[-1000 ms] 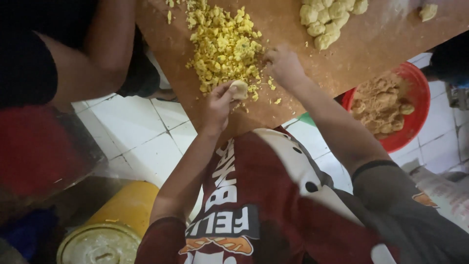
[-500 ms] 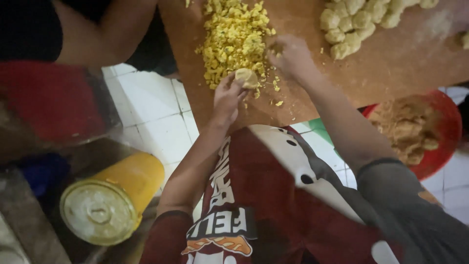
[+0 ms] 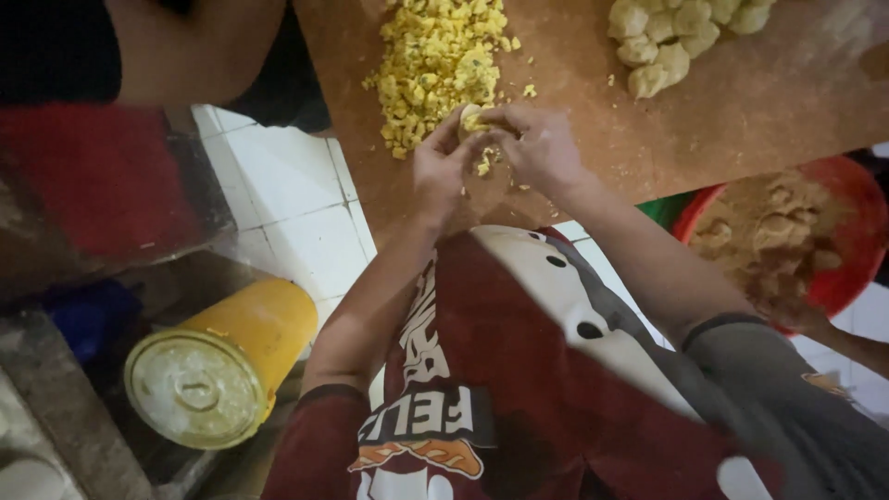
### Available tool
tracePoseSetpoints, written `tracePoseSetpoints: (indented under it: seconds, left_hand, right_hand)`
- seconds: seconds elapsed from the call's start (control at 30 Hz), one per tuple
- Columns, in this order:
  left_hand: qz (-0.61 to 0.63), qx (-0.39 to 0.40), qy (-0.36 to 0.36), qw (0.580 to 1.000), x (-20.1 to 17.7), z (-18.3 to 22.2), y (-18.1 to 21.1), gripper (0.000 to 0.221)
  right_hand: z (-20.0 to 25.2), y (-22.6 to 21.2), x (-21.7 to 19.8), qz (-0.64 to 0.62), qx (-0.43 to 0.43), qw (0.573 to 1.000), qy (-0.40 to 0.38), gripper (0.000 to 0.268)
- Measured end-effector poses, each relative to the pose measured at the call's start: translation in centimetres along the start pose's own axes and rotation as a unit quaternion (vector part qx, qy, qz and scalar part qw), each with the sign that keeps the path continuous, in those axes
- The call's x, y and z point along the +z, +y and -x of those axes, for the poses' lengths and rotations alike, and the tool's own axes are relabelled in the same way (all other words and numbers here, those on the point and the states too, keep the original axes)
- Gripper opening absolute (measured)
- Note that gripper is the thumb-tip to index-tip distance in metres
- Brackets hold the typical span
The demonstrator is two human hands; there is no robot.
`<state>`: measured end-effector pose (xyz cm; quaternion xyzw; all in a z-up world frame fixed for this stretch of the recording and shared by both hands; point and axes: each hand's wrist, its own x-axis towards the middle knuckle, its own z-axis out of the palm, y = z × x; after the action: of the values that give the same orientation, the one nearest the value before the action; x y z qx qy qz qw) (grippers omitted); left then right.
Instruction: A worker rapidly shapes small dough balls by hand, filling them with a yellow ingredient on a wooden table in a bakery.
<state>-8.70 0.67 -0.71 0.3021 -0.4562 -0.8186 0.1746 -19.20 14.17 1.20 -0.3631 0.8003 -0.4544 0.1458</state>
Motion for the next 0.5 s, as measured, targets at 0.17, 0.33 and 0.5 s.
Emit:
tracePoseSetpoints:
  seconds: [0.17, 0.33, 0.5]
  left_hand:
    - [-0.053, -0.030, -0.069, 0.996, -4.6, -3.8, -3.8, 0.052]
    - [-0.053, -0.031, -0.083, 0.995, -4.6, -5.0, -3.6, 0.051]
    - [-0.048, -0.069, -0.110, 0.990, -3.9, -5.6, -2.3, 0.045]
  right_hand:
    - [-0.6, -2.1, -0.3, 0.032, 0.011, 0.999, -0.005, 0.020]
    - [0.4, -5.3, 1.0, 0.088, 0.076, 0.993, 0.013, 0.030]
    - [1.1, -3.9, 1.4, 0.018, 0.120, 0.986, 0.116, 0.012]
